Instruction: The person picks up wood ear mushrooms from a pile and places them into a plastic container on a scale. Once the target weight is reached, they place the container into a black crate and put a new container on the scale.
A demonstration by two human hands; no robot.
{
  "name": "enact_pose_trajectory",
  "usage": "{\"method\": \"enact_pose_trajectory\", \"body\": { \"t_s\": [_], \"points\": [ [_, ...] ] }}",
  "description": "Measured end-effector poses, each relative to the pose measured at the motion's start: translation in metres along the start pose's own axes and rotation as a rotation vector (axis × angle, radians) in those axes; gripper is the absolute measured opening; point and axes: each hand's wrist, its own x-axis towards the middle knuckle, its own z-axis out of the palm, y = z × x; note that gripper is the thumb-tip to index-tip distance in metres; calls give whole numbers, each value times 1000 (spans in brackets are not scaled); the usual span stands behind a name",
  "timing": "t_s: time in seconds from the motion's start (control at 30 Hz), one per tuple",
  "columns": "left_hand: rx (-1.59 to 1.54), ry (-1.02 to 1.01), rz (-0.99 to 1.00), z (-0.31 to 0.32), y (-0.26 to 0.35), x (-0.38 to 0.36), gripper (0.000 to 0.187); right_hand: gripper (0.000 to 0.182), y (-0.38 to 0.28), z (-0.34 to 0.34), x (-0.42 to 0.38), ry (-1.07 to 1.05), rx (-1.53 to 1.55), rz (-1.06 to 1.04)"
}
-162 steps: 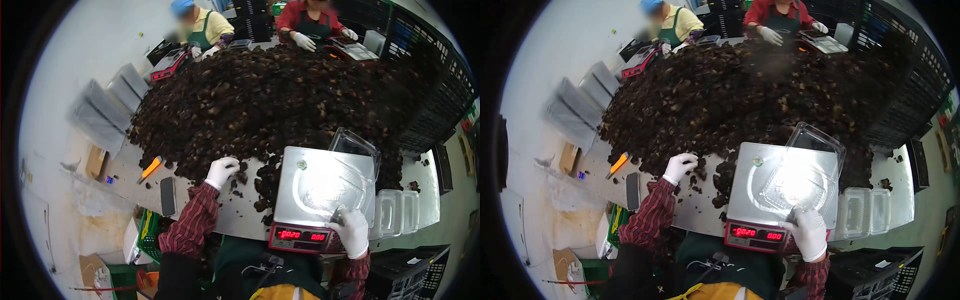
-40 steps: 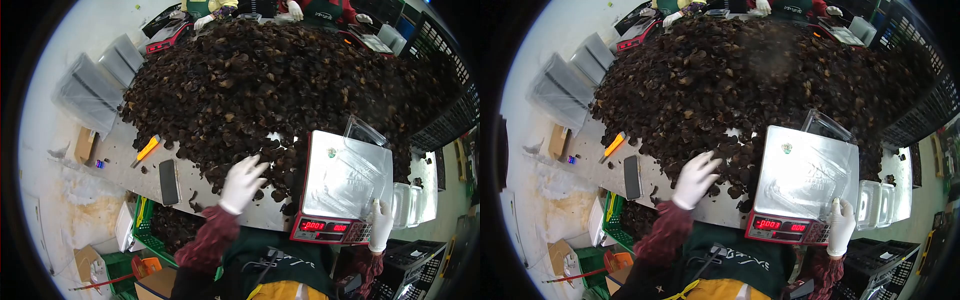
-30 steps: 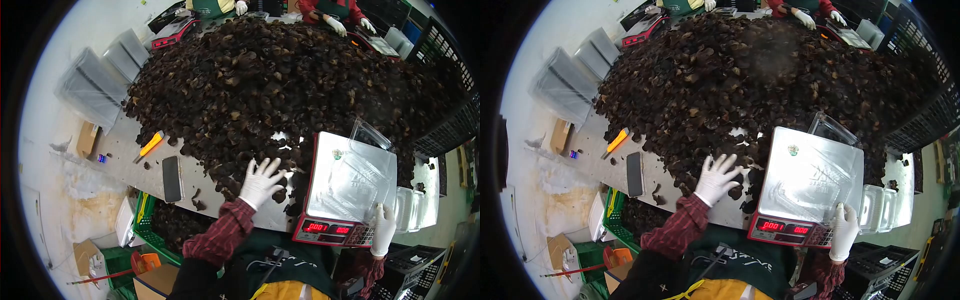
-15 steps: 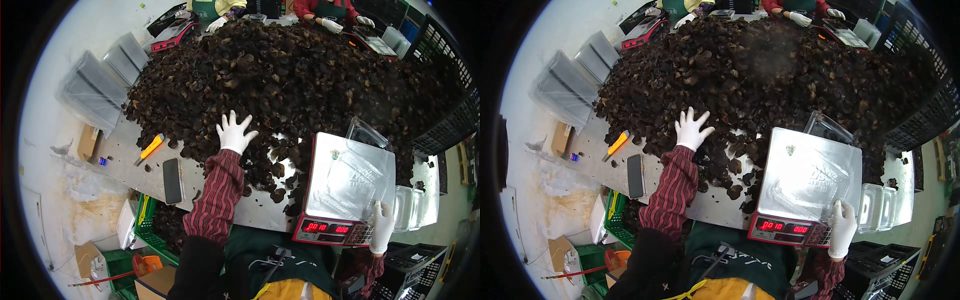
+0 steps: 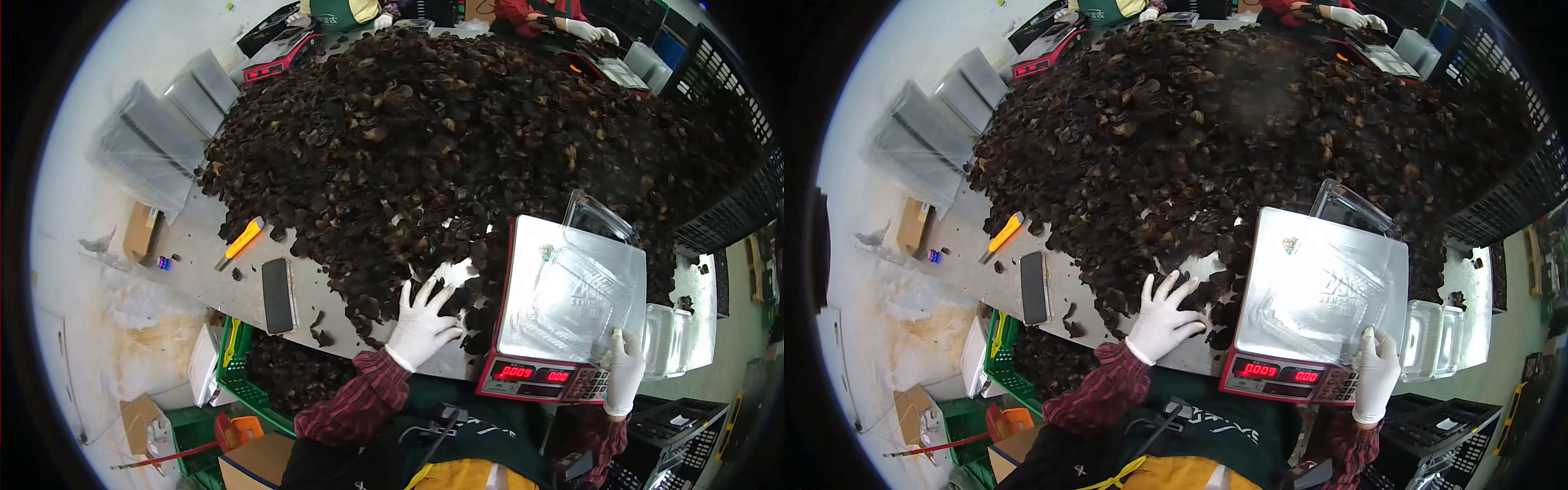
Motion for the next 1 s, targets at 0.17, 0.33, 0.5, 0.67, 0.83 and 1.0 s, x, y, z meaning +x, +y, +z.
{"method": "enact_pose_trajectory", "body": {
  "t_s": [0.17, 0.33, 0.5, 0.67, 0.83, 1.0],
  "points": [
    [130, 361, 12, -3, -15, 52, 9, 24, 1, 1, 1, 37, -5, -6],
    [358, 115, -149, 22, -36, 104, 11, 24, 3, -2, 0, 25, -2, 4],
    [-102, 382, -191, -21, -45, 87, 9, 24, 2, -8, -4, 37, -84, -125],
    [-1245, 364, -503, -39, -57, 60, 6, 24, 1, -8, -1, 40, -65, -76],
    [-1825, 288, -512, -30, -67, 33, 5, 24, -4, -7, -3, 52, -84, -93],
    [-1727, 345, -498, -74, -78, -29, 13, 23, -5, -8, -3, 40, -52, -69]
  ]
}}
